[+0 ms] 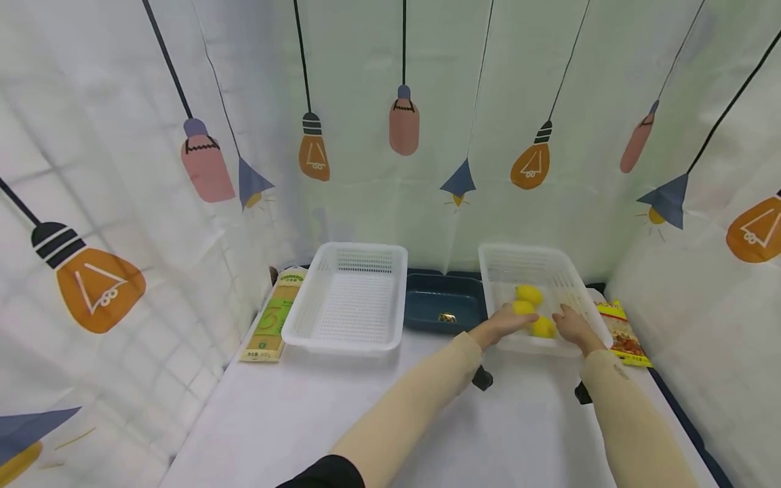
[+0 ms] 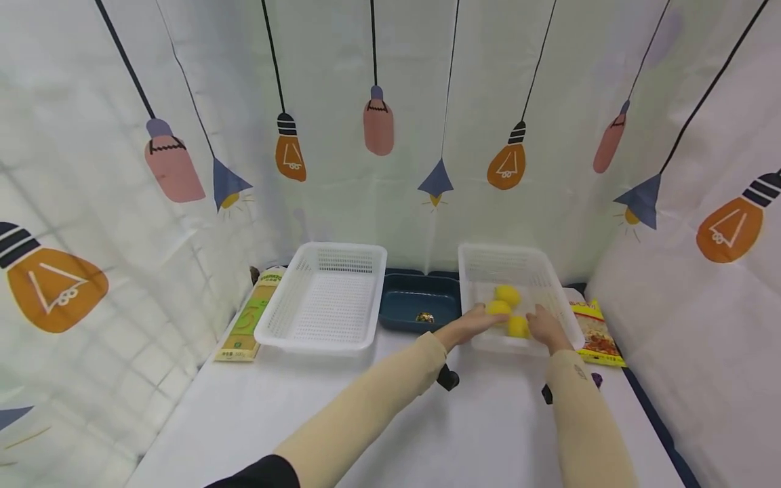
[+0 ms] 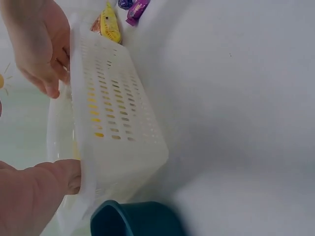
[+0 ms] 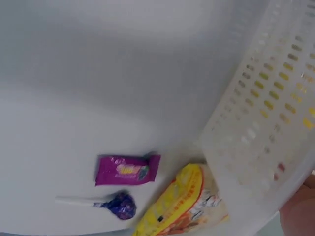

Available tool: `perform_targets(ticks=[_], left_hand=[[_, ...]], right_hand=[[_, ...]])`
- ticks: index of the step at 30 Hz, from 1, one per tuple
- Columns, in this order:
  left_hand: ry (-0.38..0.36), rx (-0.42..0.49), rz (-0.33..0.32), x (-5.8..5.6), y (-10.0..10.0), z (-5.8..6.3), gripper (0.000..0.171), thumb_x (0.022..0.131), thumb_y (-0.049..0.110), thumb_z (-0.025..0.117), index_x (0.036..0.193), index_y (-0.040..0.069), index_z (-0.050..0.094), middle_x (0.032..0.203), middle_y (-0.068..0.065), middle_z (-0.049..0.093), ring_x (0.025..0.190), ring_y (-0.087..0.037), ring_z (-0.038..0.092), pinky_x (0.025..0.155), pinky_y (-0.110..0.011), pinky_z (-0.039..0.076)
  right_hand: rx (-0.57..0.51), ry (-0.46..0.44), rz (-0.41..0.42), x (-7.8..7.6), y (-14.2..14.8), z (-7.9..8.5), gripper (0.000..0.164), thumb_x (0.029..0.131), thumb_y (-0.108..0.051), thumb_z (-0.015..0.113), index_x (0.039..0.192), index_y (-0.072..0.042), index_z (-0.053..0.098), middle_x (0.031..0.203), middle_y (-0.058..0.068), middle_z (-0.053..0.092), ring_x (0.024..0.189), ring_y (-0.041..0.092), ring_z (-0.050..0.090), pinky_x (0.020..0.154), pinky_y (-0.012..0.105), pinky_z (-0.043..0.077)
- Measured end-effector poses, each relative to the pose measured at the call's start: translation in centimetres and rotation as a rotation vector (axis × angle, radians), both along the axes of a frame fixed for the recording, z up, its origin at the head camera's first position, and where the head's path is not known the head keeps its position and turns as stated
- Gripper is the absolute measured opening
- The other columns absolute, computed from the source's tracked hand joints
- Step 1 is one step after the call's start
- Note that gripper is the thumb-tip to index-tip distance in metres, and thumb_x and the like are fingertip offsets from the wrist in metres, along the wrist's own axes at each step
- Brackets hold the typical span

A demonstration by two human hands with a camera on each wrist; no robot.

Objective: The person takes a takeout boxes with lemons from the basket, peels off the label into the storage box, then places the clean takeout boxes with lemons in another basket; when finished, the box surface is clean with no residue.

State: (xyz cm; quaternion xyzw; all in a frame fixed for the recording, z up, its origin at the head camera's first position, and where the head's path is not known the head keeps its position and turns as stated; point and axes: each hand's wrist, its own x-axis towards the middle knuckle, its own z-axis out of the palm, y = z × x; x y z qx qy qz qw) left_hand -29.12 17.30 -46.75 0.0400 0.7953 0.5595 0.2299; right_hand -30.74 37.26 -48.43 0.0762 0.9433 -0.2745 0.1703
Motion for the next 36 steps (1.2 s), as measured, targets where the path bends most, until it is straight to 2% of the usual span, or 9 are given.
perform_targets(ticks=[2,5,9,14,17,20,25,30,36], left_hand=[[0.013,0.005,0.021,0.0,0.0,0.0,0.076,0.093,0.042,0.063,0.152,0.005,0.034,0.156,-0.012,0.042,0.141,-0.029,0.045,0.118,-0.047,0.037],[0.078,0.000,0.075,0.0,-0.5,-0.2,0.071,0.093,0.043,0.063,0.150,0.008,0.038,0.151,-0.012,0.049,0.138,-0.029,0.049,0.115,-0.047,0.041],[0.240,-0.065,0.128,0.5,-2.0,-0.9,0.063,0.095,0.046,0.059,0.146,0.011,0.046,0.149,-0.009,0.054,0.137,-0.027,0.053,0.112,-0.044,0.046],[0.497,-0.203,0.086,2.0,-4.4,-1.9,0.053,0.101,0.052,0.045,0.139,0.018,0.056,0.143,0.000,0.060,0.132,-0.020,0.058,0.108,-0.038,0.049],[0.603,-0.296,0.045,3.0,-5.7,-2.2,0.049,0.102,0.052,0.041,0.139,0.023,0.056,0.146,0.005,0.058,0.134,-0.016,0.056,0.110,-0.035,0.048],[0.646,-0.370,0.006,3.8,-7.2,-2.2,0.051,0.102,0.051,0.040,0.143,0.023,0.052,0.151,0.005,0.052,0.138,-0.015,0.052,0.113,-0.034,0.045],[0.703,-0.493,-0.031,5.1,-9.6,-2.2,0.054,0.102,0.052,0.041,0.148,0.024,0.047,0.157,0.000,0.045,0.143,-0.025,0.047,0.115,-0.043,0.044],[0.811,-0.631,-0.011,6.0,-11.3,-1.9,0.052,0.102,0.054,0.040,0.149,0.032,0.044,0.158,0.001,0.043,0.146,-0.029,0.043,0.114,-0.052,0.042],[0.862,-0.675,0.083,7.8,-13.4,-2.3,0.058,0.100,0.058,0.042,0.151,0.031,0.040,0.160,0.001,0.040,0.149,-0.029,0.038,0.117,-0.056,0.036]], right_hand=[[0.028,0.042,0.017,-0.1,-0.6,0.2,0.064,0.108,-0.025,0.024,0.151,0.017,0.003,0.156,0.042,0.010,0.145,0.059,0.014,0.120,0.067,0.015],[0.060,0.154,0.014,-0.2,-2.1,0.5,0.064,0.106,-0.021,0.031,0.150,0.019,0.007,0.154,0.043,0.015,0.143,0.059,0.019,0.119,0.067,0.019],[0.021,0.281,-0.038,1.0,-4.4,1.2,0.067,0.104,-0.022,0.040,0.152,0.015,0.010,0.155,0.042,0.017,0.143,0.058,0.020,0.118,0.068,0.020],[-0.037,0.424,-0.017,3.7,-7.0,2.2,0.067,0.104,-0.025,0.045,0.153,0.011,0.017,0.156,0.038,0.024,0.144,0.056,0.025,0.118,0.067,0.023],[-0.009,0.532,0.020,5.2,-8.6,2.4,0.063,0.104,-0.027,0.046,0.150,0.011,0.026,0.154,0.038,0.029,0.141,0.056,0.031,0.116,0.067,0.027],[0.034,0.598,0.025,6.8,-10.3,2.3,0.063,0.104,-0.030,0.048,0.149,0.011,0.031,0.152,0.039,0.032,0.137,0.057,0.036,0.111,0.069,0.032],[0.087,0.642,0.020,8.9,-12.5,1.9,0.063,0.102,-0.030,0.052,0.147,0.010,0.035,0.150,0.038,0.036,0.134,0.057,0.041,0.108,0.067,0.038],[0.101,0.682,0.045,10.6,-14.4,1.2,0.062,0.101,-0.029,0.056,0.146,0.009,0.038,0.149,0.038,0.039,0.135,0.057,0.041,0.107,0.067,0.039],[0.132,0.730,0.090,13.0,-16.9,0.1,0.063,0.099,-0.033,0.059,0.146,0.005,0.042,0.148,0.035,0.044,0.135,0.059,0.041,0.103,0.069,0.041]])
